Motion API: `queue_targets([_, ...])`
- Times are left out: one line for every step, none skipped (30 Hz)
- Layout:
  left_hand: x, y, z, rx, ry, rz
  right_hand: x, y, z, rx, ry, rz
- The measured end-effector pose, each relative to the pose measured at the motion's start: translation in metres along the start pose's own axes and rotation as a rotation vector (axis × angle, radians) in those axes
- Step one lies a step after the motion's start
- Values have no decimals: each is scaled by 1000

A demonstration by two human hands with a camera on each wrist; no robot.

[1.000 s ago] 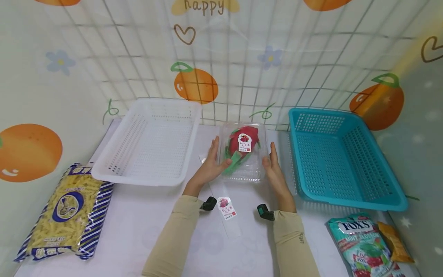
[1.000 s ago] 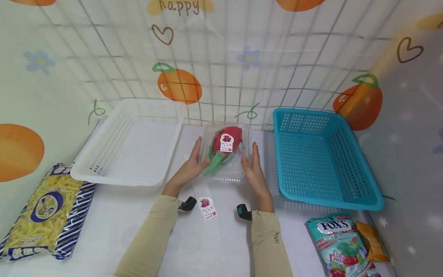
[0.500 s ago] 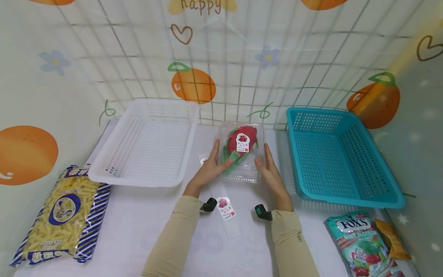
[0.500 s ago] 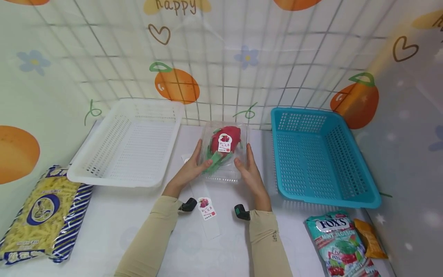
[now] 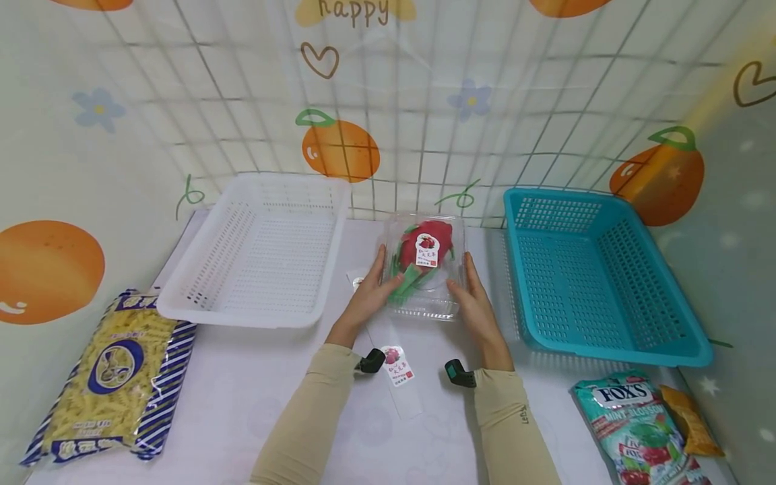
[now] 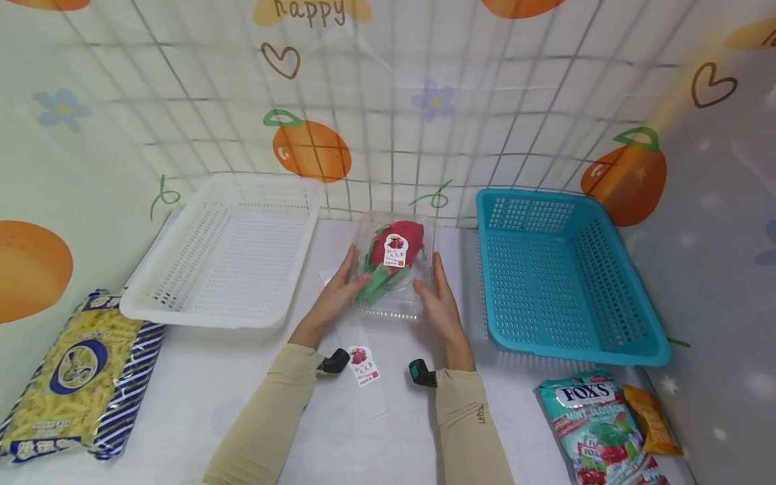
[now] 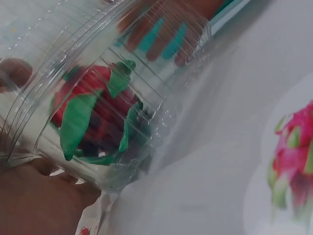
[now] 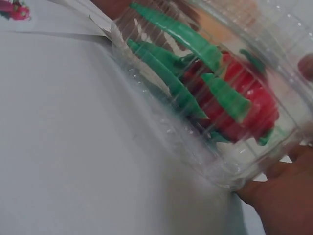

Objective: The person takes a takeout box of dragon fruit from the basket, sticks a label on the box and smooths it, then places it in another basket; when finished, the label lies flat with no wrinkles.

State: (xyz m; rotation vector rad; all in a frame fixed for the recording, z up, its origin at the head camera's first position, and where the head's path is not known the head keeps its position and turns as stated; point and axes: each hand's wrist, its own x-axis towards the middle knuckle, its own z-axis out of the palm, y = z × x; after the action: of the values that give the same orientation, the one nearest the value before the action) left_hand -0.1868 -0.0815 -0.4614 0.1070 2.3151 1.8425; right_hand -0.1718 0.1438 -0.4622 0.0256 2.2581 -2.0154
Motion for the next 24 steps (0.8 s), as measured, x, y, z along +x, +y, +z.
queue_targets([0, 1, 0, -17, 2, 1, 0, -1, 0, 6, 3, 5])
queue_targets([1, 2, 1, -30, 4, 3, 0, -1, 0, 12, 5, 8])
queue_targets([1, 3, 1, -41, 7, 3, 0, -2, 0, 17, 7, 11])
queue_targets([2, 3, 1, -53, 9, 3, 0, -2, 0, 23, 9, 12])
queue_targets([2, 4, 2, -62, 14, 4, 0, -2, 0, 29, 12, 15])
queue_targets([2, 5, 2, -68, 17, 8, 0, -3, 0, 36, 13, 16])
queue_targets([3, 5, 2, -75, 20, 10, 0, -3, 0, 41, 14, 18])
queue_targets([3, 5, 2, -82, 23, 12, 0, -3, 0, 45, 15, 15])
queue_targets([3, 6, 2, -89, 25, 15, 0, -3, 0, 52, 15, 10])
queue_targets([3, 6, 2, -97, 26, 19, 0, -4, 1, 59, 16, 7])
queue_targets([3, 6, 2, -103, 27, 23, 0, -4, 1, 64, 16, 5])
queue_targets([2, 6, 2, -110, 26, 24, -1, -4, 1, 68, 17, 3])
queue_targets([2, 6, 2, -116, 25, 23, -1, -5, 2, 71, 15, 0])
queue_targets([1, 6, 1, -121, 23, 23, -2, -5, 2, 76, 15, -2])
queue_targets([1, 6, 1, -126, 22, 25, -2, -6, 2, 78, 15, -2])
queue_targets([0, 7, 1, -134, 21, 29, -3, -7, 3, 77, 17, -1])
queue_targets([0, 8, 1, -141, 21, 30, -4, -8, 3, 75, 16, -4])
queue_targets([-1, 8, 1, -145, 21, 31, -4, -9, 3, 76, 17, -7])
queue_targets([-1, 10, 1, -148, 21, 35, -5, -10, 3, 77, 17, -9])
queue_targets([-1, 11, 0, -153, 23, 41, -6, -10, 4, 79, 21, -13])
queue_targets([-1, 13, 0, -155, 25, 46, -6, -11, 4, 79, 23, -18])
queue_targets([-1, 14, 0, -155, 28, 52, -6, -12, 4, 80, 25, -22])
queue_targets([-2, 15, 0, -154, 31, 55, -6, -12, 4, 79, 27, -23])
queue_targets([-2, 17, 0, -153, 33, 58, -7, -13, 4, 81, 30, -20])
